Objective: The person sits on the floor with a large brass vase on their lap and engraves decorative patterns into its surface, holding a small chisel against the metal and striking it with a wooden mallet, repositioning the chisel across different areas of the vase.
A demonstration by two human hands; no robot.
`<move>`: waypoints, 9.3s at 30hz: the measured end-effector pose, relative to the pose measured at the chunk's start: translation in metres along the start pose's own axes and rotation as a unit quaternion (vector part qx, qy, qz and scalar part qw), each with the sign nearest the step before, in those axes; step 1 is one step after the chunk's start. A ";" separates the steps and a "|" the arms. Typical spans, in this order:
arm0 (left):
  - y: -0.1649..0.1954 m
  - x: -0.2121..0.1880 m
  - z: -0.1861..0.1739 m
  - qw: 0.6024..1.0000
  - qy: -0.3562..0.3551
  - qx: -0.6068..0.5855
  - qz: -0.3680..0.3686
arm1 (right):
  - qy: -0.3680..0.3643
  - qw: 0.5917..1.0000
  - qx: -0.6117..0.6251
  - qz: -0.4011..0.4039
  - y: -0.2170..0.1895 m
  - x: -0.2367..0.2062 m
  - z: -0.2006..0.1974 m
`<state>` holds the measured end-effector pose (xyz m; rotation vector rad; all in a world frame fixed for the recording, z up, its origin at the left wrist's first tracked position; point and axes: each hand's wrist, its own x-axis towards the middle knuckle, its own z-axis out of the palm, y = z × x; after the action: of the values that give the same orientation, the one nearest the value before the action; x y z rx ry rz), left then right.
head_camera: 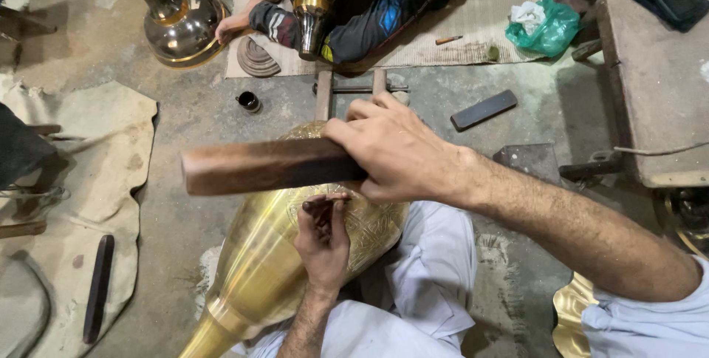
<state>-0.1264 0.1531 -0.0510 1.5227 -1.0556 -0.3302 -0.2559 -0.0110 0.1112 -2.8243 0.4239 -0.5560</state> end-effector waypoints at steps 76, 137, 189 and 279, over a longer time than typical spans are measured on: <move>0.010 0.046 -0.020 0.978 -0.208 0.002 -0.008 | -0.001 0.991 0.055 0.126 0.026 -0.015 0.004; 0.012 0.080 -0.018 0.936 -0.346 0.069 0.020 | 0.028 0.980 0.067 0.187 0.044 -0.050 0.020; -0.004 0.014 -0.011 0.987 -0.149 0.035 0.043 | 0.080 0.984 0.099 0.122 0.002 -0.049 0.002; 0.030 0.124 0.028 0.800 -0.565 0.179 0.094 | 0.142 0.908 0.122 0.375 0.059 -0.187 0.128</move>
<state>-0.0910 0.0446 0.0115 1.4848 -2.2968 -1.0180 -0.3848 0.0164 -0.0824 -2.0986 1.3065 -0.7632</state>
